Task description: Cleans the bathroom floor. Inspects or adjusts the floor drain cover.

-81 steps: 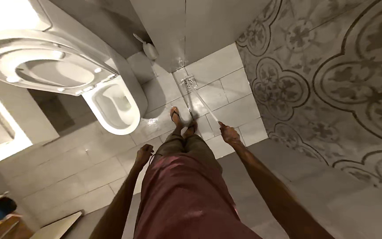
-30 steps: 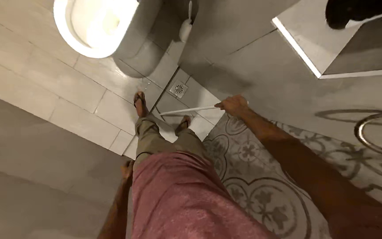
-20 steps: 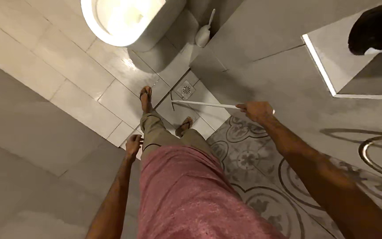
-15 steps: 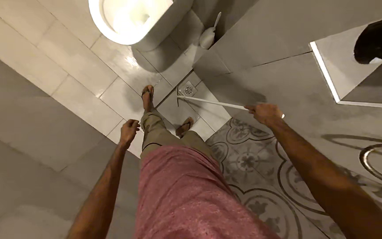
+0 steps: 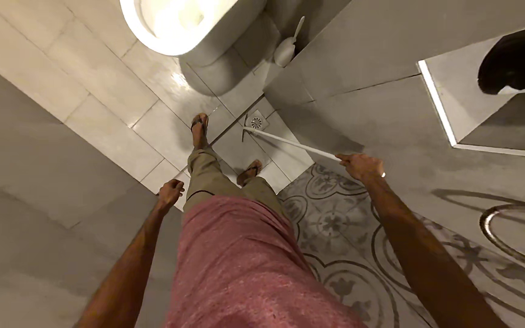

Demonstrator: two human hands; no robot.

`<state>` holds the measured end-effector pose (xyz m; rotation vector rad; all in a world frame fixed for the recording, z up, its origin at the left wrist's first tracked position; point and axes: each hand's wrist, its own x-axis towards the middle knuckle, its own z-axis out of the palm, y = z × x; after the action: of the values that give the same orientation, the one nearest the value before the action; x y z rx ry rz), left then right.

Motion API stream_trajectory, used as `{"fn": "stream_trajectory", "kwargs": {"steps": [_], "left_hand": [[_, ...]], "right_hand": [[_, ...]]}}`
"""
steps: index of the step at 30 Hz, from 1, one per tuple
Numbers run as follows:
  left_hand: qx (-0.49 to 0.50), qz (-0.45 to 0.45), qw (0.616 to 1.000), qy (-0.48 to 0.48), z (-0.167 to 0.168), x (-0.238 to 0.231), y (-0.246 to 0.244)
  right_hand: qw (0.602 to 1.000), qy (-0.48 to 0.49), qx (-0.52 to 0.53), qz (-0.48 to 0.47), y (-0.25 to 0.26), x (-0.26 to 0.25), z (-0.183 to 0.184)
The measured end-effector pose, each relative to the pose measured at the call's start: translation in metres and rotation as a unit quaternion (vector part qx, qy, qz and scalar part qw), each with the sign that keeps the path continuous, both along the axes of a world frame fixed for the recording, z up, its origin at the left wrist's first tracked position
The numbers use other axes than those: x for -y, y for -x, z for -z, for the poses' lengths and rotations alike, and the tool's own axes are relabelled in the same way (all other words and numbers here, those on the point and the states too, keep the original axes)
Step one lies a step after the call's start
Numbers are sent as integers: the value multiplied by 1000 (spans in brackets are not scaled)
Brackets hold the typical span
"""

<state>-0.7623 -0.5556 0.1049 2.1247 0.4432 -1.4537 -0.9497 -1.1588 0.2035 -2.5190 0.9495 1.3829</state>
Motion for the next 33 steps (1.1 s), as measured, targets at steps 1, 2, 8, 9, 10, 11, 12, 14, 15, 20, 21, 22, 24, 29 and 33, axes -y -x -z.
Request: {"fn": "stream_trajectory", "kwargs": {"steps": [1,2,8,9,10,11,12,14,15,20,21,22,24,29,33], "left_hand": [[-3,9,1000,0,-1,0,3],[-3,17,1000,-1,-2,2,5],[35,64,997,4,-9,26,-5],[47,66,997,7,-6,28,-8],[55,70,996,10,-4,32,-12],[57,77,995,13,-5,38,-17],[59,81,995,17,-5,42,-21],[70,81,994,27,-5,49,-26],[76,81,993,33,-4,52,-27],[81,90,992,41,-4,51,-21],[78,90,992,39,-5,49,-18],[77,90,992,35,-7,45,-13],[72,100,992,26,-6,37,-4],[42,128,991,-6,1,15,17],[43,135,990,-6,4,23,12]], "right_hand": [[1000,0,2,8,8,-1,3],[1000,-3,2,18,14,-2,5],[996,-35,-22,73,53,-21,9],[996,-37,-29,78,60,-25,11],[995,-40,-35,83,66,-30,11],[994,-46,-35,87,74,-33,12],[994,-54,-30,87,84,-36,12],[994,-59,-9,96,98,-43,12],[993,-57,1,104,102,-47,11],[989,-57,34,133,93,-68,40],[989,-58,33,135,92,-69,52],[988,-62,30,141,96,-69,61],[985,-71,12,157,111,-67,64],[979,-95,-9,178,109,-79,51],[979,-89,-16,182,128,-81,46]]}}
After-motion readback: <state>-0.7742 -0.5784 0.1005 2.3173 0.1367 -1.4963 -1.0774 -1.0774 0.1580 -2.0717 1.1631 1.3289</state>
